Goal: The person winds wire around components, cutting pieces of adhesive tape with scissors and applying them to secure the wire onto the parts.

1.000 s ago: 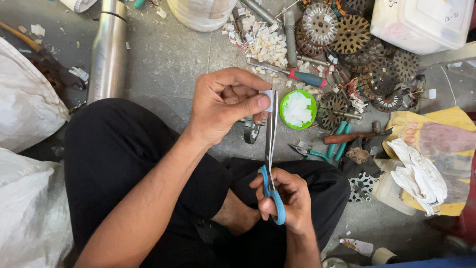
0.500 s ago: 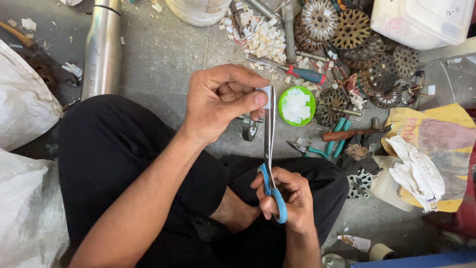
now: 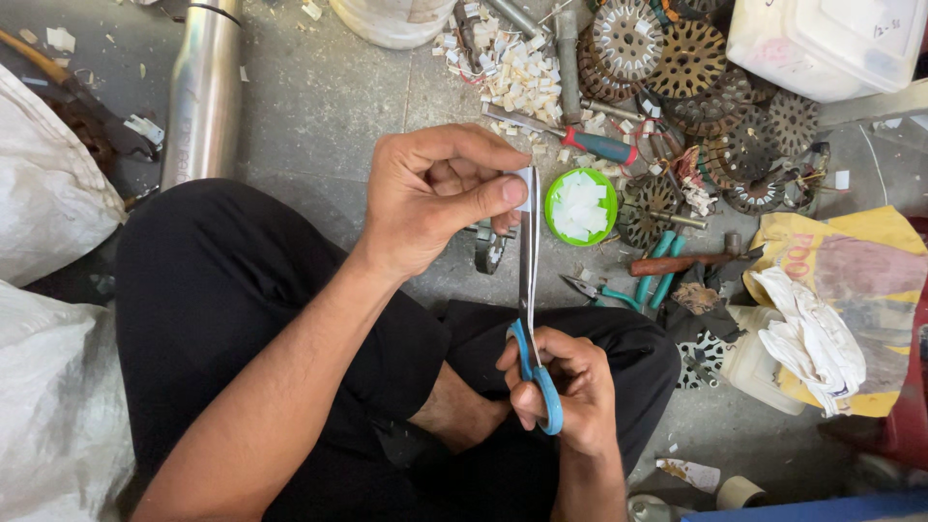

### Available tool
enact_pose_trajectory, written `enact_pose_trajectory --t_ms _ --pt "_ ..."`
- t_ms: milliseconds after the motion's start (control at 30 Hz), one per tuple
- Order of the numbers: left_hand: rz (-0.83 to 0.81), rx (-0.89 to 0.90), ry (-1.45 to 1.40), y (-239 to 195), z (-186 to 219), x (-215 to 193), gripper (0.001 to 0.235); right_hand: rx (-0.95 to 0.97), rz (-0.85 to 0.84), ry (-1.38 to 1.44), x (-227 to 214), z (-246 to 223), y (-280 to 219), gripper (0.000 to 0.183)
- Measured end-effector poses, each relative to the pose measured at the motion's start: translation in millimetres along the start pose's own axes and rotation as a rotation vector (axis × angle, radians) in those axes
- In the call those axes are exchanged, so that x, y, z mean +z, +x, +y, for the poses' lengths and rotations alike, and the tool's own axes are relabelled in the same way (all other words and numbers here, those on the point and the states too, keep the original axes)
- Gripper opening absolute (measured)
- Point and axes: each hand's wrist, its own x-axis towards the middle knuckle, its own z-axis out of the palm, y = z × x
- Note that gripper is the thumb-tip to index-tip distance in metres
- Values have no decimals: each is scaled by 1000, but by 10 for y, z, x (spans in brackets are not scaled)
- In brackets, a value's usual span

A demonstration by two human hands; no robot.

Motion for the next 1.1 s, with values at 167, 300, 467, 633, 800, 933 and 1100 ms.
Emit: enact_pose_trajectory --t_ms 167,300,467,633,800,933,1100 --pt "11 -18 -17 2 -11 8 15 15 -2 -8 -18 -3 0 40" --pt "-4 -30 -15 3 8 2 14 20 30 -9 -24 15 -7 40" --pt "-12 -96 -42 56 46 39 17 -62 14 41 -62 64 41 48" --pt "-78 -26 293 51 24 29 24 -172 145 159 -152 107 154 60" --pt "61 -146 236 61 -147 4 18 -192 198 196 -252 121 208 62" --pt "66 -243 -3 73 -48 47 31 -188 107 208 -253 128 197 64" --pt "30 -233 -57 42 -87 44 26 -118 13 159 -148 140 134 63"
